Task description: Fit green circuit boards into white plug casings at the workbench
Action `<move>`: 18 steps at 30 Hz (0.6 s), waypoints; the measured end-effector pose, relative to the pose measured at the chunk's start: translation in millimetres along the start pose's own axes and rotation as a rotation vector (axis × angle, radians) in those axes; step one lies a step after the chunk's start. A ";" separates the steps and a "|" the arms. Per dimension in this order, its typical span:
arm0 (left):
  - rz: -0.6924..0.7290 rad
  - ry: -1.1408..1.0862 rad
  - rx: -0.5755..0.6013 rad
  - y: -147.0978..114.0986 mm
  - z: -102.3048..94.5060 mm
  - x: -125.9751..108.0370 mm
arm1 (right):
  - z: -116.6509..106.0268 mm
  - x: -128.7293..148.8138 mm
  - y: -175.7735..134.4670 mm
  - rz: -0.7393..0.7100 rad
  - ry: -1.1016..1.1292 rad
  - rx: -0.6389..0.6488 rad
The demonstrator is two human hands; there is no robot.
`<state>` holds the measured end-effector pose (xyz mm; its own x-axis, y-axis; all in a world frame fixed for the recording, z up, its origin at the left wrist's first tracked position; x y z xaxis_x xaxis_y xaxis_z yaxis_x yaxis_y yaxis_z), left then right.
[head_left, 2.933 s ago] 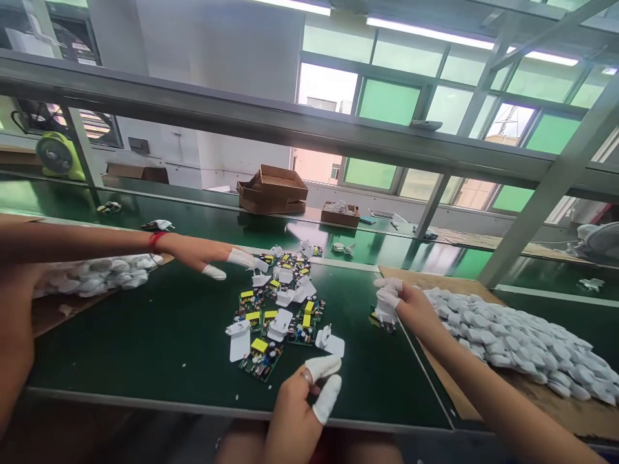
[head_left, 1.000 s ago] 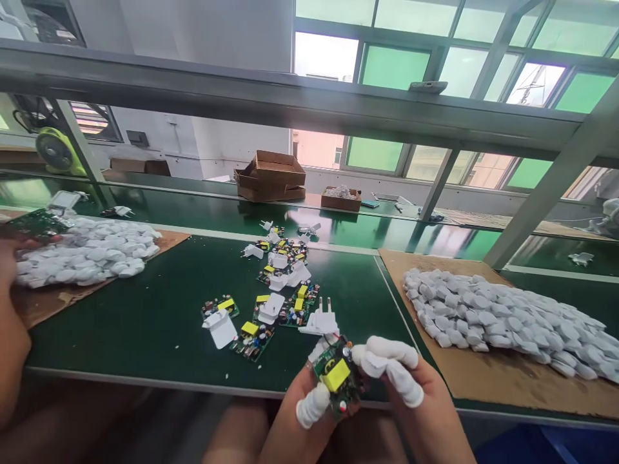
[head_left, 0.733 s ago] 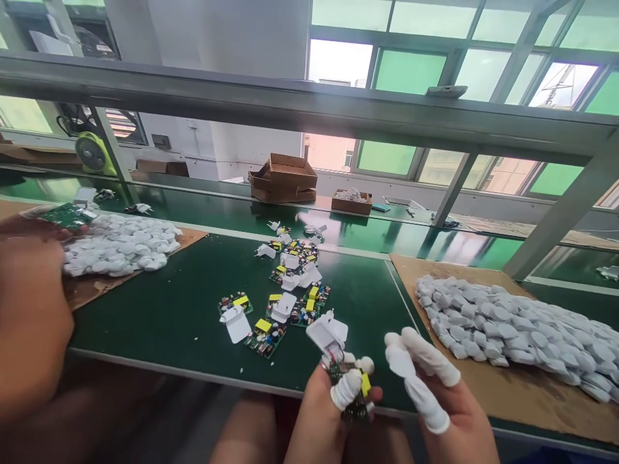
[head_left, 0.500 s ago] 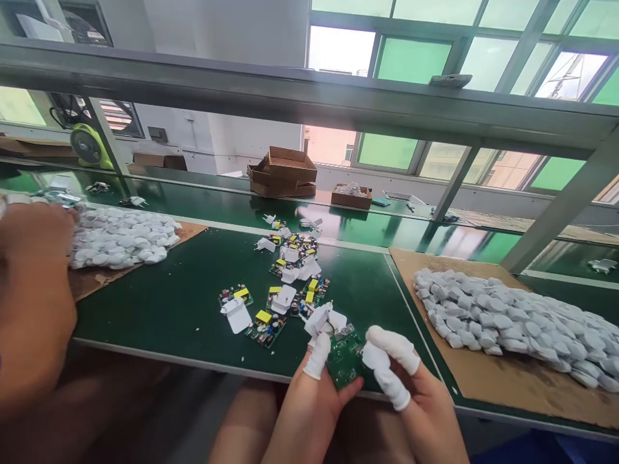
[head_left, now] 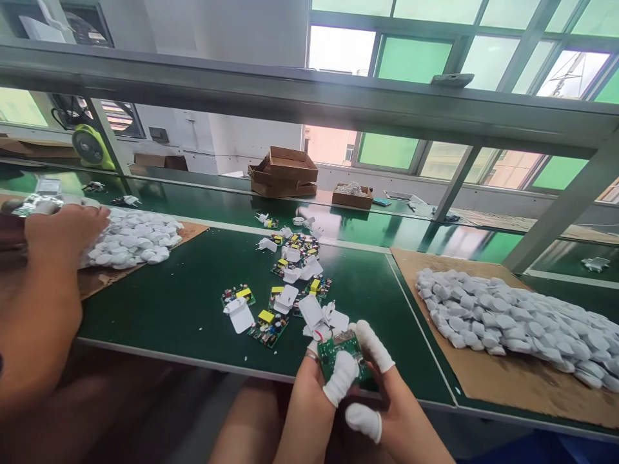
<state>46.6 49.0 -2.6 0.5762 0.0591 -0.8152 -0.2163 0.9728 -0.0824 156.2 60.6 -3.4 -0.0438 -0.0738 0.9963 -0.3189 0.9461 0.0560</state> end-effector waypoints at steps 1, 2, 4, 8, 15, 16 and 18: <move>-0.002 0.022 -0.002 -0.7 -0.3 -0.1 | 0.2 -0.7 -0.7 0.030 0.037 0.032; -0.002 0.043 0.001 -1.5 -0.3 -0.3 | 0.5 -0.7 -0.9 0.054 0.063 0.066; 0.008 0.054 0.024 -2.9 0.8 -1.1 | 1.2 1.1 0.2 0.065 0.084 0.118; 0.049 0.000 0.046 -3.5 3.4 -1.2 | 1.6 6.7 6.0 -0.008 0.034 0.122; 0.052 -0.011 -0.015 -0.7 -4.9 2.4 | 12.7 11.7 9.1 0.048 0.144 0.036; 0.053 -0.001 -0.028 0.3 -6.8 2.7 | 16.1 12.0 8.7 0.059 0.212 0.030; 0.068 0.018 -0.053 2.3 -9.7 2.9 | 22.4 12.5 8.3 0.057 0.311 0.030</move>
<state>40.1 49.3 -10.6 0.5447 0.1199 -0.8300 -0.2964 0.9534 -0.0568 131.8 60.4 8.1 0.2273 0.0838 0.9702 -0.3528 0.9357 0.0019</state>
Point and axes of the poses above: each hand's wrist, its own y-axis towards the middle knuckle, its own z-axis out of the palm, x = y × z, the point moved 2 cm from there along y, towards the middle knuckle, and after that the axes turned 7 degrees about z, right-handed, at the moved point
